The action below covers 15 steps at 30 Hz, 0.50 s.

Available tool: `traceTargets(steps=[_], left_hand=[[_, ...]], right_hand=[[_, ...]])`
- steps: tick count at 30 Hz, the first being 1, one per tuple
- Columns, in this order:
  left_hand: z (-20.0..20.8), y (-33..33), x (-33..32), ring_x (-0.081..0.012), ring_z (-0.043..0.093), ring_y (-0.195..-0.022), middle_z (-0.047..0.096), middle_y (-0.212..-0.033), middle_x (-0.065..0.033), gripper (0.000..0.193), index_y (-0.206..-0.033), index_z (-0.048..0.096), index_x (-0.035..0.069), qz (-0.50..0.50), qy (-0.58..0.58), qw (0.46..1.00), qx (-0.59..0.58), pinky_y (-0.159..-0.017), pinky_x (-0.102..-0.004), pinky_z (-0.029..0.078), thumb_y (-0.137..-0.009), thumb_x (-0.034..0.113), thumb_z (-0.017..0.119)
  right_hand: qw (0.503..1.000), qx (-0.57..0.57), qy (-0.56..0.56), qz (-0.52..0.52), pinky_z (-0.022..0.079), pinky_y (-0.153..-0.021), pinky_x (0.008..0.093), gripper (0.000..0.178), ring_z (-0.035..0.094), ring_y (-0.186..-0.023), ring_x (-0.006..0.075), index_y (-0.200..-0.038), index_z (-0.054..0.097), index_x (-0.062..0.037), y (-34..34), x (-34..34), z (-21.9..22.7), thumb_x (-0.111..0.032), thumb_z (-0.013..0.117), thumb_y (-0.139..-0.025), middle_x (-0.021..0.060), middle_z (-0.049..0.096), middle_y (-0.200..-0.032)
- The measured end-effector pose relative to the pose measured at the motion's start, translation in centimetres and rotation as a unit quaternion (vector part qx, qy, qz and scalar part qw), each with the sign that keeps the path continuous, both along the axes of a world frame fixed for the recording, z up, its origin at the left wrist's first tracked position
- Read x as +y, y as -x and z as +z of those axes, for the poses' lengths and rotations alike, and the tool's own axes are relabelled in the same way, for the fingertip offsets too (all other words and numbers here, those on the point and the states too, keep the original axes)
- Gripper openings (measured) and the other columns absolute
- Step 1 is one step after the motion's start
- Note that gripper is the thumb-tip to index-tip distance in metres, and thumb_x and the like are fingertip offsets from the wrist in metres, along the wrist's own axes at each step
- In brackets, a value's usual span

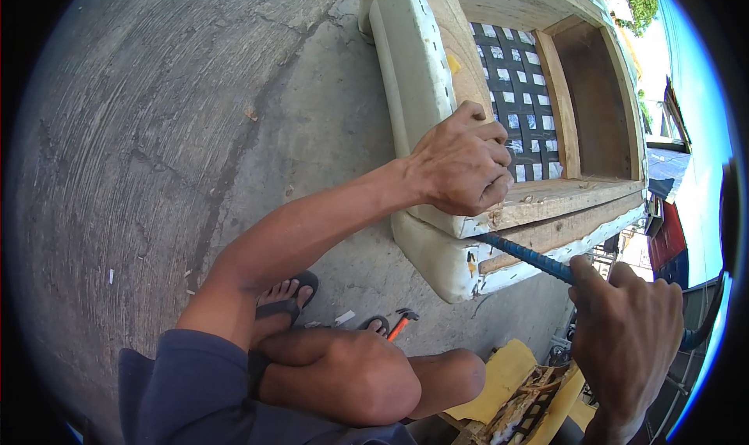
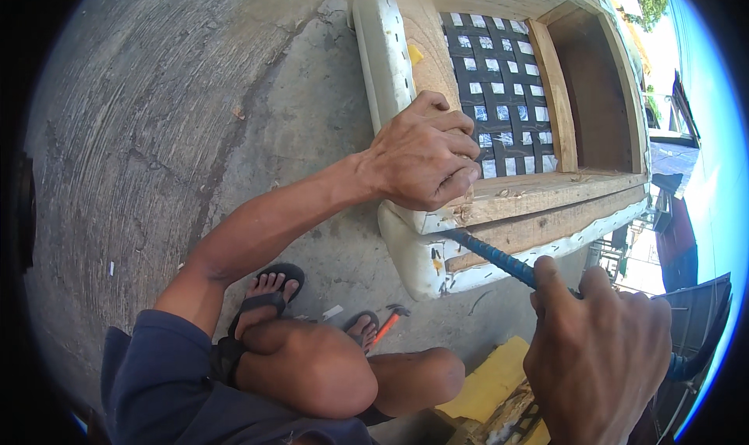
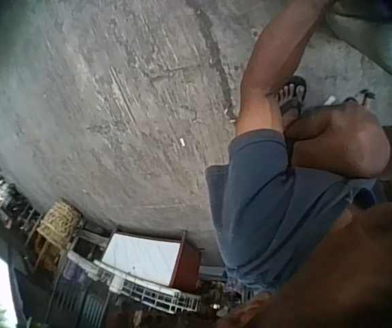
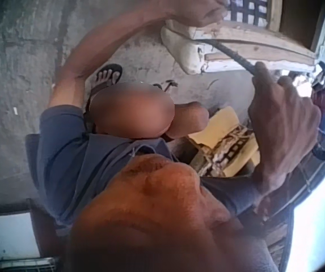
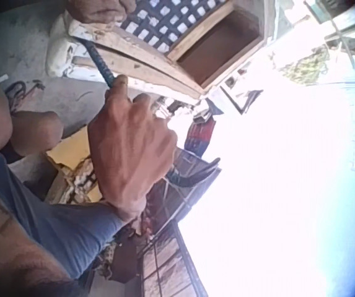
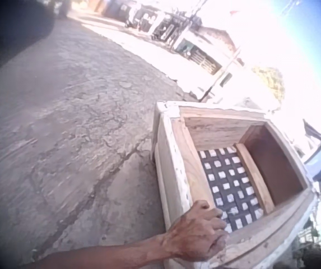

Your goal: The person uses a pry bar and hammer to remove wooden panels and fasteners from the interior frame of a sofa, then hammers new wooden supports onto the exterior side of the frame.

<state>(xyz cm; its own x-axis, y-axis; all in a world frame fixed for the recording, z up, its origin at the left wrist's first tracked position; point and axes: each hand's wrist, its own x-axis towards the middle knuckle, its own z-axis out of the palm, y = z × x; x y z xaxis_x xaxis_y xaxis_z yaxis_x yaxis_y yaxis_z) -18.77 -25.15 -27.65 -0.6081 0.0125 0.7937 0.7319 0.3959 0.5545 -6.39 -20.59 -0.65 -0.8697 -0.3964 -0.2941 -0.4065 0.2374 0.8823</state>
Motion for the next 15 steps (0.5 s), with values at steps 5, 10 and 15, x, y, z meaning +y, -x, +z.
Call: traceTargets(steps=[5,10,15], left_hand=[[0.1,0.2,0.0,-0.0182,0.065,-0.101,0.078,-0.090,-0.0033,0.031,-0.083,0.081,0.011,-0.003,0.006,1.000,-0.009,-0.103,-0.0456,0.039,-0.095,0.028,0.058],[0.5,-0.1,1.1,-0.0175,0.064,-0.102,0.079,-0.092,-0.0026,0.032,-0.081,0.081,0.010,-0.006,0.014,1.000,-0.008,-0.104,-0.0468,0.038,-0.095,0.029,0.058],[0.3,0.1,0.0,-0.0168,0.064,-0.102,0.079,-0.093,-0.0018,0.033,-0.081,0.081,0.011,-0.005,0.033,0.999,-0.003,-0.104,-0.0466,0.038,-0.095,0.029,0.057]], right_hand=[[0.995,-0.047,0.022,-0.089,0.035,-0.061,0.0372,0.014,0.043,-0.052,0.0166,-0.103,0.080,-0.0164,1.4,-0.5,1.0,-0.020,0.077,-0.090,0.0050,0.060,-0.061],[0.996,-0.052,-0.028,-0.067,0.037,-0.055,0.0384,0.022,0.056,-0.055,0.0177,-0.109,0.079,-0.0146,1.2,-0.8,0.7,-0.012,0.073,-0.088,0.0038,0.057,-0.065],[0.995,0.084,-0.051,0.024,0.041,-0.052,0.0351,0.028,0.056,-0.057,0.0196,-0.121,0.074,-0.0246,-6.8,2.1,-2.9,-0.018,0.067,-0.095,0.0062,0.065,-0.082]])
